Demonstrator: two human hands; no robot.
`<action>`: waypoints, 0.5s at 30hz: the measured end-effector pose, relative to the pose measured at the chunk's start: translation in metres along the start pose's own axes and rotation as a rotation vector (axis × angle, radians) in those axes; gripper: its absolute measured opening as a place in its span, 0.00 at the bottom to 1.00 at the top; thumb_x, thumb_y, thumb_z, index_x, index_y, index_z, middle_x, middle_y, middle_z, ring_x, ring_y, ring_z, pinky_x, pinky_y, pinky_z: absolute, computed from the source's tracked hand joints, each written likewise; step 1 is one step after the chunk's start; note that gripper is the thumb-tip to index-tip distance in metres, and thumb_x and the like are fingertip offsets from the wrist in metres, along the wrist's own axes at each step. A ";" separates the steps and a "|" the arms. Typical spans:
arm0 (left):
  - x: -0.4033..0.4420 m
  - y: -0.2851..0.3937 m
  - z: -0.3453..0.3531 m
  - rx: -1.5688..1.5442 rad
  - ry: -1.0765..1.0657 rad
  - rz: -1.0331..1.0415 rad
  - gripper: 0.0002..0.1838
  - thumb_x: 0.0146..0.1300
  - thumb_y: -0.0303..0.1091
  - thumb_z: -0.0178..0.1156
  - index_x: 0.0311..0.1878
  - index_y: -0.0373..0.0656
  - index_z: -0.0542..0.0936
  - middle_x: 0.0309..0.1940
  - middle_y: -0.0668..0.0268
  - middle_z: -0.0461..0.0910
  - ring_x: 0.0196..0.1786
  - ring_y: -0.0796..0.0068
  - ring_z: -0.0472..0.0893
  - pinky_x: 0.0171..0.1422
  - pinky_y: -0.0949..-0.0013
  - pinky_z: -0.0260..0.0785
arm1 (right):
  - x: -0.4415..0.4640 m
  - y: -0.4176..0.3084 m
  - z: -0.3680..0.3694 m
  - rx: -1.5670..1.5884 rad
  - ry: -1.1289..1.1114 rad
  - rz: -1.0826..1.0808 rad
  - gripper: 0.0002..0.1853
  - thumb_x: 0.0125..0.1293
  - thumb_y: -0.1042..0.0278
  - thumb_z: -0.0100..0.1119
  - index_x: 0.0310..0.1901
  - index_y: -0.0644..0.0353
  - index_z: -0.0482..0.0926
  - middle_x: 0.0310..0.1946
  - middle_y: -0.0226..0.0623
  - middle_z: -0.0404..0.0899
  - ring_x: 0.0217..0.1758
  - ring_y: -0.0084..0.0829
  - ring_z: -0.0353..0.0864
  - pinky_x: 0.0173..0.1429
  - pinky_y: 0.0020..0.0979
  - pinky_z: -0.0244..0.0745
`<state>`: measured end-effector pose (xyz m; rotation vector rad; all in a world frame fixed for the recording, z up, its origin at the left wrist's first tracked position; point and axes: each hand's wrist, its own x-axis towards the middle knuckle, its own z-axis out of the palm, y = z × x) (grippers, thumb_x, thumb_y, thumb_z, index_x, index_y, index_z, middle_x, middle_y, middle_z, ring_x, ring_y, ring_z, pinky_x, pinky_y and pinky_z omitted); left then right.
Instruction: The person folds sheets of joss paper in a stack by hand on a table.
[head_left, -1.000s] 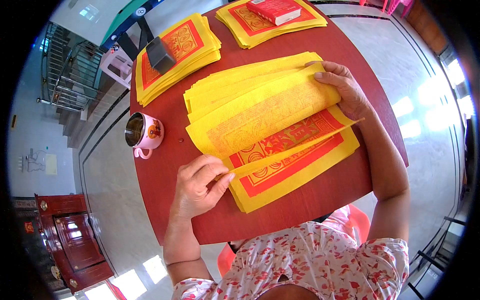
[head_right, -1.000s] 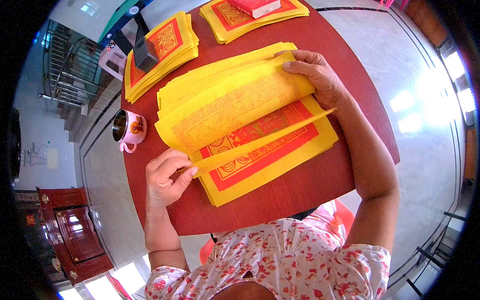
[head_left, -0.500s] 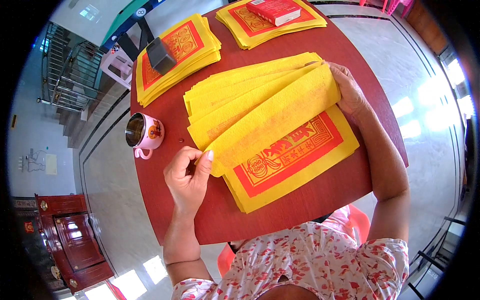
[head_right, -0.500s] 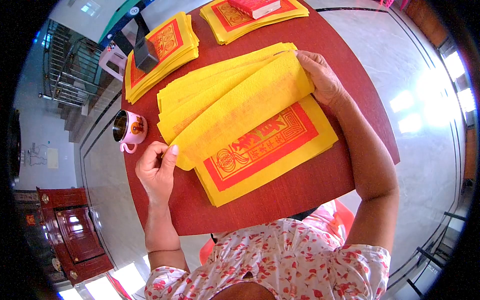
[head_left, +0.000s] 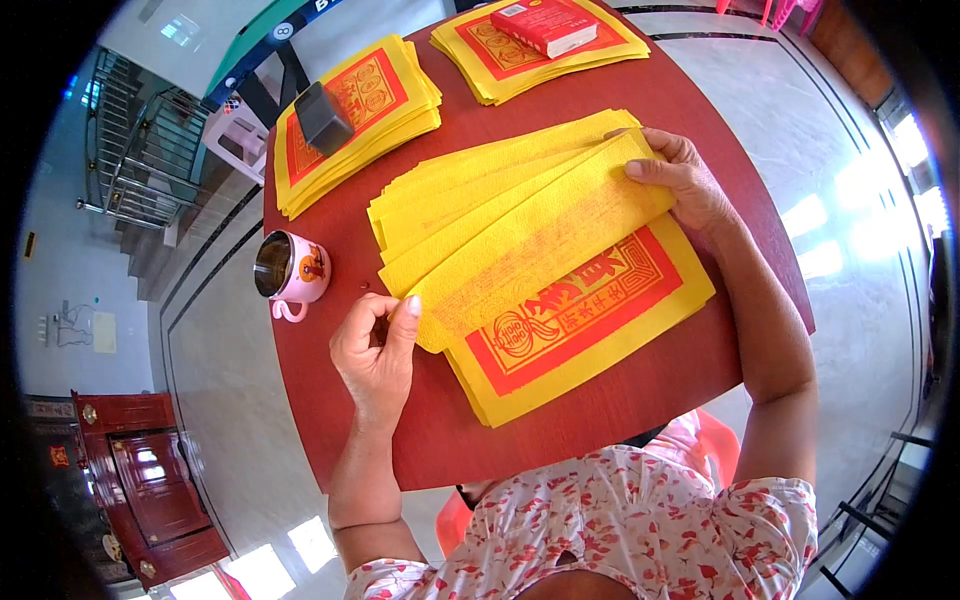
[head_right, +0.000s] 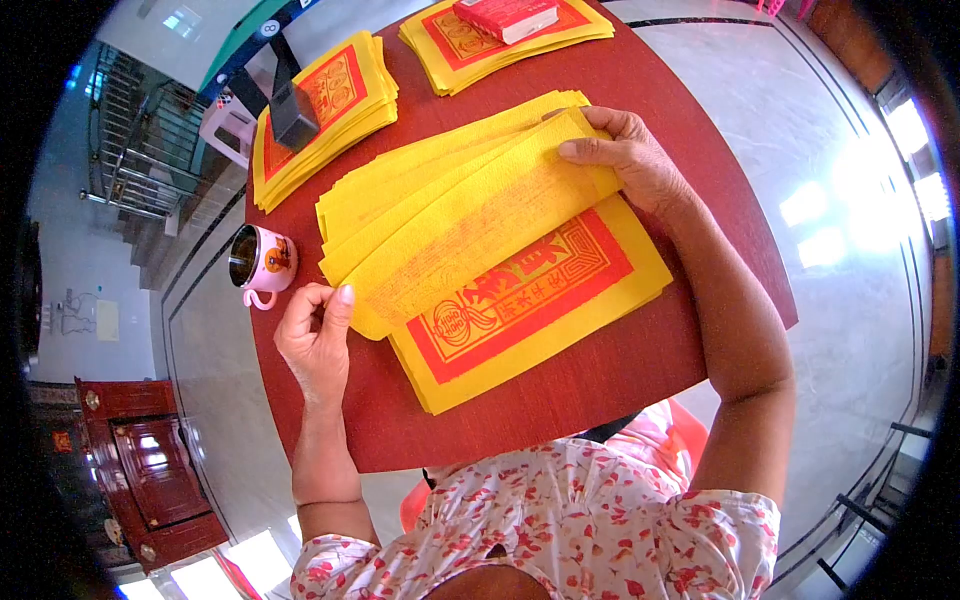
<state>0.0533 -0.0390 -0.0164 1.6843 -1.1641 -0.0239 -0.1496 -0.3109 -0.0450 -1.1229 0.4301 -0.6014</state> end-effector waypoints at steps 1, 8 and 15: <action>0.000 0.000 0.000 0.000 0.001 0.000 0.10 0.58 0.27 0.62 0.25 0.36 0.72 0.16 0.73 0.65 0.20 0.87 0.61 0.23 0.80 0.52 | 0.001 0.000 -0.001 -0.006 0.004 0.005 0.19 0.53 0.74 0.64 0.48 0.67 0.76 0.40 0.39 0.80 0.38 0.27 0.81 0.47 0.27 0.77; 0.000 0.004 -0.002 -0.046 0.096 -0.026 0.08 0.59 0.25 0.61 0.26 0.37 0.72 0.20 0.74 0.68 0.22 0.89 0.62 0.24 0.82 0.53 | 0.003 0.000 0.000 -0.019 0.017 0.011 0.18 0.56 0.77 0.60 0.50 0.65 0.75 0.41 0.40 0.79 0.39 0.26 0.81 0.47 0.26 0.78; 0.000 0.008 -0.017 -0.161 -0.092 0.168 0.04 0.53 0.23 0.60 0.25 0.39 0.75 0.18 0.68 0.73 0.18 0.84 0.68 0.21 0.80 0.55 | 0.005 0.001 0.003 0.003 0.056 -0.021 0.21 0.58 0.79 0.56 0.56 0.61 0.72 0.47 0.42 0.77 0.42 0.26 0.80 0.49 0.26 0.77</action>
